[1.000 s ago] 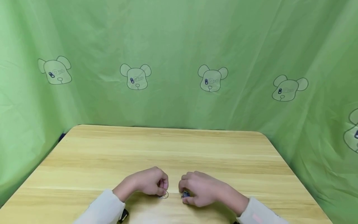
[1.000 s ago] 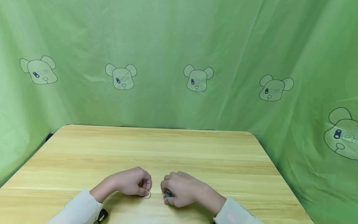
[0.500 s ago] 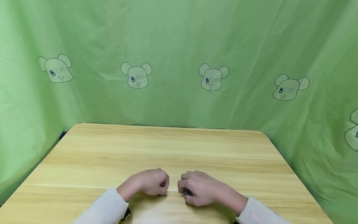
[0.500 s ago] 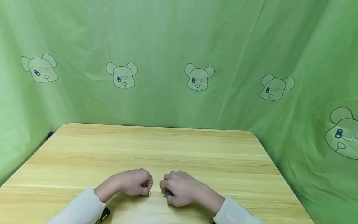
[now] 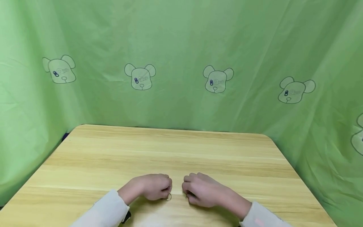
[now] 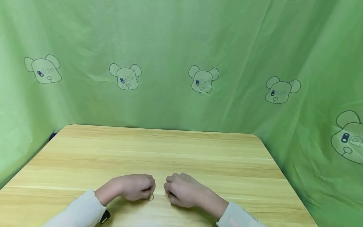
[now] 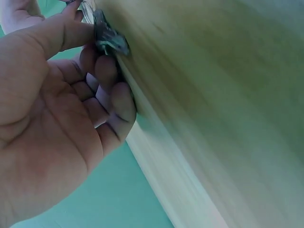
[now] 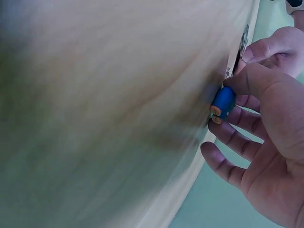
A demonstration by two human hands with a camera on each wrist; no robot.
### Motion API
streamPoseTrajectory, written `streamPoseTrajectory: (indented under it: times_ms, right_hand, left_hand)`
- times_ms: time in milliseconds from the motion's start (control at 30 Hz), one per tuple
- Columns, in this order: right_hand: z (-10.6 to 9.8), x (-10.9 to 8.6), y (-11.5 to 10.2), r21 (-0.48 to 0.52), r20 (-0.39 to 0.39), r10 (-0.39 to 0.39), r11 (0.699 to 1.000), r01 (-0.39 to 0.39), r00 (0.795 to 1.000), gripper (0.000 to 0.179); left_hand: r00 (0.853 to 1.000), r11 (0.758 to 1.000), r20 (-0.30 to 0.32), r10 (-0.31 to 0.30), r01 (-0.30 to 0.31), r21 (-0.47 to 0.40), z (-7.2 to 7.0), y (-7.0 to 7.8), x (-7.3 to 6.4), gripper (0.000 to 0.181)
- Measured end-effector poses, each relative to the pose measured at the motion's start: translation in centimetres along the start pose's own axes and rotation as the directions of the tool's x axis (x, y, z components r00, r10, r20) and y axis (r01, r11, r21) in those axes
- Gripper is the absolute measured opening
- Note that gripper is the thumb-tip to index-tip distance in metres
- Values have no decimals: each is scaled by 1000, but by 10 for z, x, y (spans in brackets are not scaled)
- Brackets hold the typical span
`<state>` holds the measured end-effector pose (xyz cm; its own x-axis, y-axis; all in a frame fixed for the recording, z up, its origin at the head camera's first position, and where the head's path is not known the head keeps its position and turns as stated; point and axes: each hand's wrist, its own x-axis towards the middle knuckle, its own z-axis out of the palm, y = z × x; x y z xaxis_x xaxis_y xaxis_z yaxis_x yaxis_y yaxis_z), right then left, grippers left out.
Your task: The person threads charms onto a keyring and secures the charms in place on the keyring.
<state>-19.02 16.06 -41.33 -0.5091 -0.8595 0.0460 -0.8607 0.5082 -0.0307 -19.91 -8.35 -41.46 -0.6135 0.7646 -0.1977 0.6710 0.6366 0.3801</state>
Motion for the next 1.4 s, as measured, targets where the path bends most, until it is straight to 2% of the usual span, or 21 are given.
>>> streamPoseTrajectory:
  times_ms: [267, 533, 633, 767, 900, 1100, 1167, 1267, 1333, 1400]
  right_hand:
    - [-1, -1, 2, 54, 7, 41, 998, -41, 999, 14]
    - [-4, 2, 5, 144, -59, 49, 989, -40, 997, 10]
    - [-6, 4, 9, 165, -87, 57, 985, -42, 995, 10]
    - [-8, 5, 13, 180, -131, 70, 983, -46, 989, 8]
    - [-9, 7, 15, 209, -170, 107, 975, -70, 980, 7]
    - [-16, 11, 17, 247, -197, 188, 959, -137, 962, 4]
    - [-19, 13, 18, 259, -213, 203, 955, -145, 956, 4]
    - [-23, 17, 19, 287, -243, 214, 948, -141, 946, 4]
    - [-25, 19, 20, 306, -264, 216, 943, -130, 940, 4]
    - [-27, 22, 20, 324, -282, 217, 938, -120, 935, 5]
  left_hand:
    - [998, 991, -41, 44, -49, -126, 0, -6, -2, 23]
    - [989, 985, -134, 60, -80, -153, -1, -15, -1, 18]
    - [985, 983, -163, 50, -78, -169, -5, -17, -2, 9]
    - [976, 983, -210, 64, -98, -155, -10, -19, -3, 12]
    - [960, 988, -270, 68, -102, -113, -13, -20, -2, 15]
    - [938, 999, -347, -2, -14, -43, -14, -17, 0, 14]
    - [922, 1000, -388, -16, 15, -5, -16, -16, 1, 14]
    - [894, 998, -445, -59, 69, 6, -20, -14, 3, 12]
    - [874, 995, -478, -93, 92, -25, -23, -14, 4, 12]
    - [860, 992, -494, -128, 107, -72, -27, -14, 5, 14]
